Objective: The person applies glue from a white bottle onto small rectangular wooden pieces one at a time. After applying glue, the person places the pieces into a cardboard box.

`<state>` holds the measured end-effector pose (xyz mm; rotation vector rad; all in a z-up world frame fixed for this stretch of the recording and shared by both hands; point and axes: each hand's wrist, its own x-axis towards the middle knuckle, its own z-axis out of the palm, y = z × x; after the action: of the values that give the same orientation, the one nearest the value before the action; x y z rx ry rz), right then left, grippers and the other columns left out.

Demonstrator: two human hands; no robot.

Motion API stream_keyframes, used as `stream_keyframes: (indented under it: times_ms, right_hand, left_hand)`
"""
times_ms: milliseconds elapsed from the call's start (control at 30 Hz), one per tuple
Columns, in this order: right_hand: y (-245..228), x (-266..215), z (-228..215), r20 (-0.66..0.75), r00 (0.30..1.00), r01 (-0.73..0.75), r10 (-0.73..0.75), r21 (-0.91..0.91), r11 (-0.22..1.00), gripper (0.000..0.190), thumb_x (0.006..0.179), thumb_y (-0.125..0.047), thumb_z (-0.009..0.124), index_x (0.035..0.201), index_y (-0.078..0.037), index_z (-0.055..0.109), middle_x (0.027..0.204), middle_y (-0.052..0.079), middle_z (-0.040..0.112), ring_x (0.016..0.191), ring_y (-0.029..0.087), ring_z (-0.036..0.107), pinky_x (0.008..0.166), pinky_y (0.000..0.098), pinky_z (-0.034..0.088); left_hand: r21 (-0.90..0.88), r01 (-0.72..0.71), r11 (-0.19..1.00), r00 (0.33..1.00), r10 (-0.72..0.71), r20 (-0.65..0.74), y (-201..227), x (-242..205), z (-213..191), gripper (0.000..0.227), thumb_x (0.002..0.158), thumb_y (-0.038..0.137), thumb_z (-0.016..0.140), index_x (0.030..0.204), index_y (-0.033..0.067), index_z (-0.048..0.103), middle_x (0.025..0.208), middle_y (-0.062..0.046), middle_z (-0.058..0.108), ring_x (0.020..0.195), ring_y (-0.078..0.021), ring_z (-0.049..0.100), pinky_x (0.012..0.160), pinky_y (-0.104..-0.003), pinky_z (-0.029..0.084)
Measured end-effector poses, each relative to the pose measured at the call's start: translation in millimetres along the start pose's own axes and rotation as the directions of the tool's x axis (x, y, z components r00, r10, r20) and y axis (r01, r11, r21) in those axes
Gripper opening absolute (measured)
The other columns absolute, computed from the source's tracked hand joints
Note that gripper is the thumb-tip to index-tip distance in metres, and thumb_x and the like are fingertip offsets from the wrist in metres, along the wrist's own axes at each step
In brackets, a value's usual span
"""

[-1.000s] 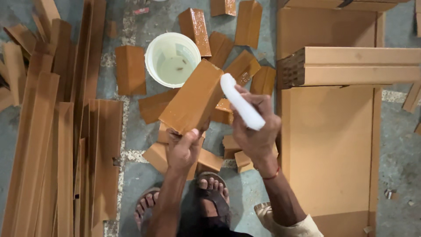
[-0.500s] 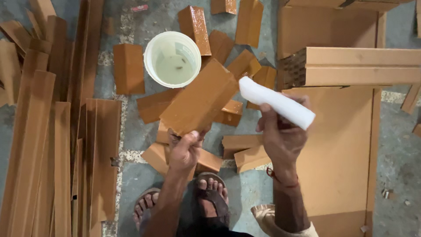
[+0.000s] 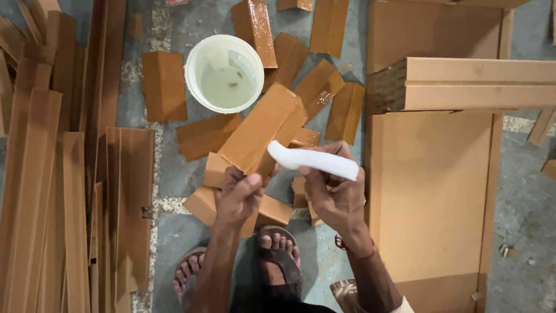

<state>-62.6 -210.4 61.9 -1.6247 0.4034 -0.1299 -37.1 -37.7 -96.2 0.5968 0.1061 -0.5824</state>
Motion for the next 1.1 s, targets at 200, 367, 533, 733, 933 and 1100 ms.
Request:
stream_keyframes:
  times_ms: [200,367,533,733,933,1100]
  right_hand:
    - [8.4,21.5,-1.8,0.056,0.997,-0.054,0.050,0.057,0.997,0.013,0.097,0.001,0.068,0.108,0.000,0.060,0.082,0.004,0.070,0.059,0.002,0.058,0.048,0.0185,0.045]
    - [6.6,44.7,-7.5,0.103,0.993,-0.091,0.058,0.350,0.933,0.021,0.098,0.005,0.069,0.116,0.000,0.059,0.082,0.005,0.067,0.061,0.008,0.059,0.049,0.0223,0.043]
    - [-22.4,78.4,-0.5,0.008,0.992,0.116,-0.122,0.272,0.955,0.021,0.097,0.001,0.065,0.118,0.001,0.062,0.091,0.008,0.073,0.066,0.008,0.060,0.057,0.0226,0.047]
    - [-6.8,175.2,67.4,0.364,0.870,0.459,-0.333,-0.352,0.816,0.032,0.092,-0.006,0.079,0.118,0.005,0.064,0.094,0.010,0.075,0.084,0.015,0.075,0.069,0.0278,0.061]
    - [50.1,223.9,123.5,0.586,0.774,0.611,-0.240,-0.593,0.525,0.029,0.071,-0.006,0.074,0.099,-0.004,0.073,0.084,0.017,0.075,0.079,0.034,0.074,0.073,0.0420,0.060]
    - [68.1,238.4,133.9,0.646,0.761,0.621,-0.059,-0.699,0.356,0.030,0.060,-0.008,0.073,0.089,-0.008,0.080,0.076,0.021,0.072,0.072,0.038,0.071,0.071,0.0459,0.060]
  left_hand:
    - [-0.420,-0.099,0.902,0.981,0.161,0.113,28.1,2.7,19.3,0.055,0.106,0.016,0.054,0.154,-0.0056,0.041,0.153,-0.023,0.052,0.140,-0.0369,0.054,0.120,-0.056,0.043]
    - [-0.531,-0.219,0.819,0.964,0.265,0.011,61.6,3.4,21.3,0.056,0.103,0.015,0.058,0.153,-0.0049,0.043,0.154,-0.023,0.052,0.142,-0.0408,0.052,0.119,-0.058,0.042]
    - [-0.381,-0.431,0.818,0.900,0.421,-0.114,106.5,-9.2,-1.2,0.057,0.098,0.009,0.060,0.153,-0.0029,0.048,0.146,-0.022,0.058,0.138,-0.0377,0.057,0.129,-0.059,0.040]
    - [-0.150,-0.609,0.779,0.792,0.586,-0.171,147.1,-16.6,-30.6,0.041,0.102,0.007,0.059,0.142,-0.0047,0.058,0.139,-0.022,0.064,0.132,-0.0365,0.062,0.126,-0.055,0.037]
    - [-0.211,-0.607,0.766,0.794,0.574,-0.199,142.8,-17.9,-48.4,0.040,0.102,0.001,0.059,0.142,-0.0029,0.057,0.140,-0.017,0.064,0.136,-0.0308,0.060,0.128,-0.055,0.035]
    - [-0.235,-0.585,0.776,0.805,0.522,-0.282,136.4,-18.6,-53.7,0.039,0.102,-0.001,0.058,0.141,-0.0038,0.057,0.139,-0.015,0.064,0.136,-0.0263,0.059,0.129,-0.049,0.039]
